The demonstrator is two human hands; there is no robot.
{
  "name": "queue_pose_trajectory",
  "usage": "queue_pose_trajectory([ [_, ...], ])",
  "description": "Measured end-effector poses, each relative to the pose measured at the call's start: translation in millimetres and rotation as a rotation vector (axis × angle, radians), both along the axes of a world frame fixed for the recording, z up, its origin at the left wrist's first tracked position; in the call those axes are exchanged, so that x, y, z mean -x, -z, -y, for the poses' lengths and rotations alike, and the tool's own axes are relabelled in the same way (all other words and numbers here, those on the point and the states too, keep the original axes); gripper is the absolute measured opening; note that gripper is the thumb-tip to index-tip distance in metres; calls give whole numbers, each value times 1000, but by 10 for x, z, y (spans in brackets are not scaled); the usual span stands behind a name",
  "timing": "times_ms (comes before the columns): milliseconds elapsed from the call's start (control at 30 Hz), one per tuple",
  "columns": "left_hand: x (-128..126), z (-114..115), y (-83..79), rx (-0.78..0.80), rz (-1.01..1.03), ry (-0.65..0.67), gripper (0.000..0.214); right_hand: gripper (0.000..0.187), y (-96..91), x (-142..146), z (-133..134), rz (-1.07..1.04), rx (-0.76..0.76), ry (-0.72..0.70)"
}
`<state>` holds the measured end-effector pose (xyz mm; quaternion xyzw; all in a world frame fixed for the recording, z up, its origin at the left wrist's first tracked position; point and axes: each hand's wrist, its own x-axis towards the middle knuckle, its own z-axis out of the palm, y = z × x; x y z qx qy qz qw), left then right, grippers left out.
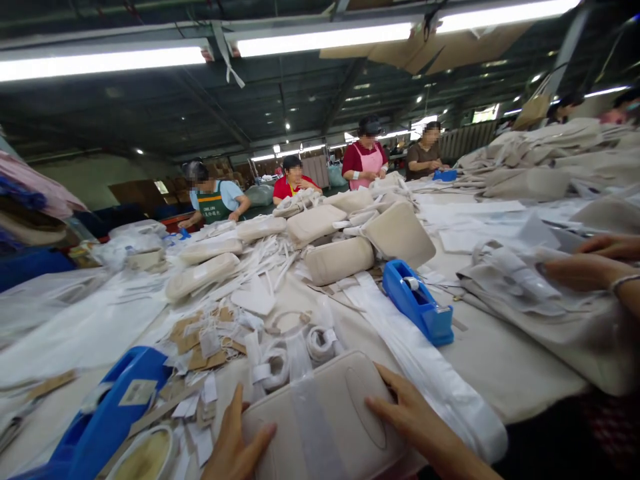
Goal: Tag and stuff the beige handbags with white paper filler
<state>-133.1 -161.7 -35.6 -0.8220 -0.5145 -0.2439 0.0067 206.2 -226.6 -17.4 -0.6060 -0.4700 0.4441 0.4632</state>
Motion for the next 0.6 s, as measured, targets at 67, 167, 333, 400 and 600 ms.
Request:
queue_pose_trajectory([
  [67, -112, 29, -223, -161, -122, -66, 74, 59, -7, -60, 10, -8, 2, -65],
  [167, -625, -109, -731, -255, -235, 71, 61, 67, -57, -104, -5, 34, 54, -100],
  [333, -1724, -552, -1195, -35, -293, 663, 53, 75, -120, -128, 4, 101, 161, -107],
  [400, -1986, -685, -1140, 75, -333, 789, 46, 77, -96, -148, 25, 113, 175, -105],
  [600, -2145, -848, -838, 210, -372, 702, 29, 87, 104, -256, 22, 40, 239, -125],
])
